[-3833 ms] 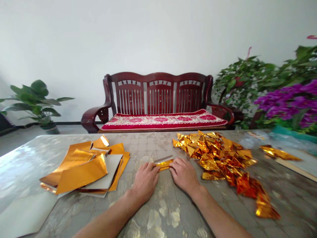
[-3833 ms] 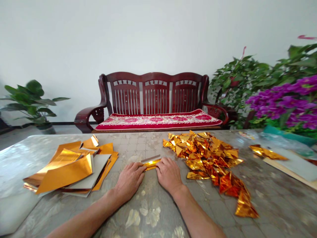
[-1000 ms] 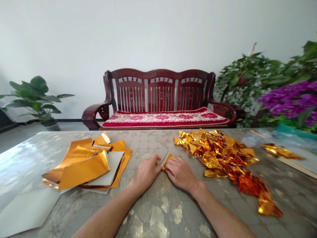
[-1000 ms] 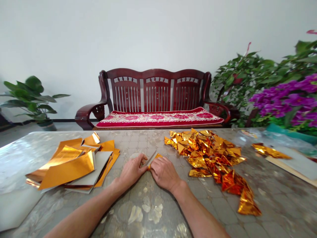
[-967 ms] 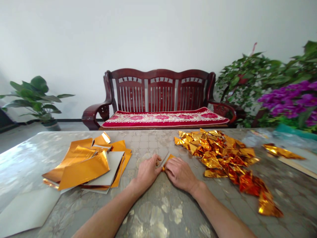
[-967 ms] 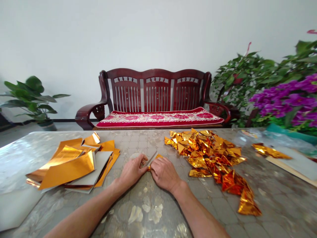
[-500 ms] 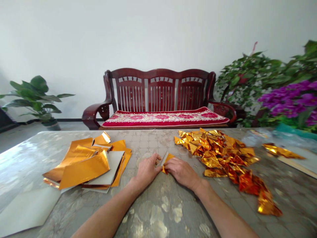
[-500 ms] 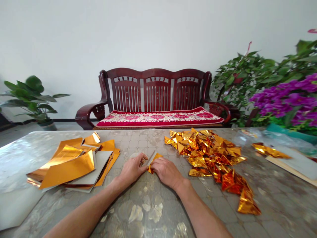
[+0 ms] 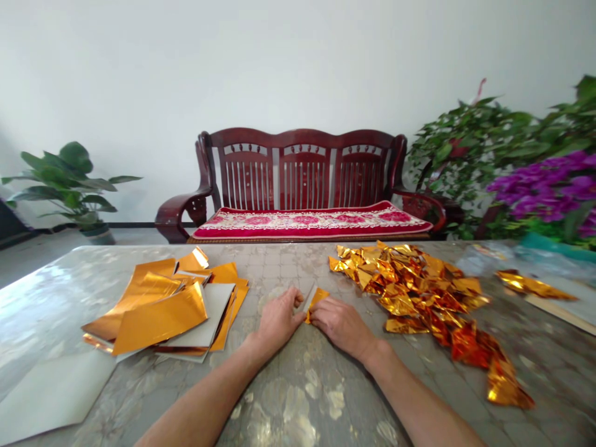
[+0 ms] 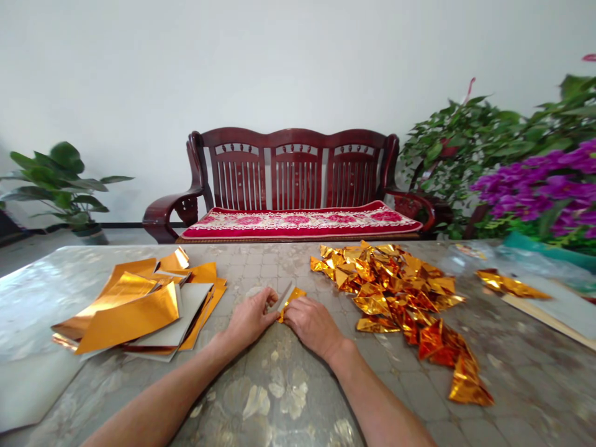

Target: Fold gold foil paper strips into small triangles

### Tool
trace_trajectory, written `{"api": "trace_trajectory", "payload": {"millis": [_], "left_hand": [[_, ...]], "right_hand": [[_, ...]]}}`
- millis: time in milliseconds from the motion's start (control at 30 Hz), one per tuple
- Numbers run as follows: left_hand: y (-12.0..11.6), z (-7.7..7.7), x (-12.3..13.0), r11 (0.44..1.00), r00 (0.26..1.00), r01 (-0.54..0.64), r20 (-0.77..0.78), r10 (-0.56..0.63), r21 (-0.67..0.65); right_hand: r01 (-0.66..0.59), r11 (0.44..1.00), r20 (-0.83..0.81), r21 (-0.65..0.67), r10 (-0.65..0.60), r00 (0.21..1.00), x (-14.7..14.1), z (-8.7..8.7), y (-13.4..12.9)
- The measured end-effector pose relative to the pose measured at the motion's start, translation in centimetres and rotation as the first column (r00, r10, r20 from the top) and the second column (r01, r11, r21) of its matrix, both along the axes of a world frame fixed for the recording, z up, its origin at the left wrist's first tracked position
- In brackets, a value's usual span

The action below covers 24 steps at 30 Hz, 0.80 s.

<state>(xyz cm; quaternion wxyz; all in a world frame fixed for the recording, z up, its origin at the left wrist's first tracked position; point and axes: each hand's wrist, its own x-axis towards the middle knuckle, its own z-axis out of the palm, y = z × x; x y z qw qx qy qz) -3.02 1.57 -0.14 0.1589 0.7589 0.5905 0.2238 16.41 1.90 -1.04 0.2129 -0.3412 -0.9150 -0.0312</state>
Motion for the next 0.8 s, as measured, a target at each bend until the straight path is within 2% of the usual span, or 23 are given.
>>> {"api": "trace_trajectory", "payload": {"millis": [100,233,500,600,800], "left_hand": [[-0.09,-0.20,-0.11,0.995,0.998,0.056,0.008,-0.057,0.079],[-0.19,-0.40,-0.27,0.966,0.979,0.203,-0.042,-0.199,0.161],[-0.60,-0.41,-0.90,0.916,0.929,0.359,-0.166,-0.332,0.179],[-0.68,-0.42,-0.98,0.915,0.926,0.359,-0.196,-0.324,0.186],[-0.40,-0.92,-0.46,0.946,0.952,0.261,-0.212,-0.220,0.191]], "right_hand": [[-0.004,1.000,0.013,0.011,0.004,1.000,-0.33,-0.21,-0.03],[0.016,1.000,-0.020,0.001,-0.016,1.000,-0.47,-0.15,0.00],[0.074,0.992,-0.065,-0.101,-0.081,0.995,-0.65,-0.11,0.05],[0.082,0.986,-0.104,-0.147,-0.098,0.990,-0.74,-0.11,0.10],[0.045,0.977,-0.161,-0.206,-0.079,0.984,-0.39,0.25,-0.11]]}}
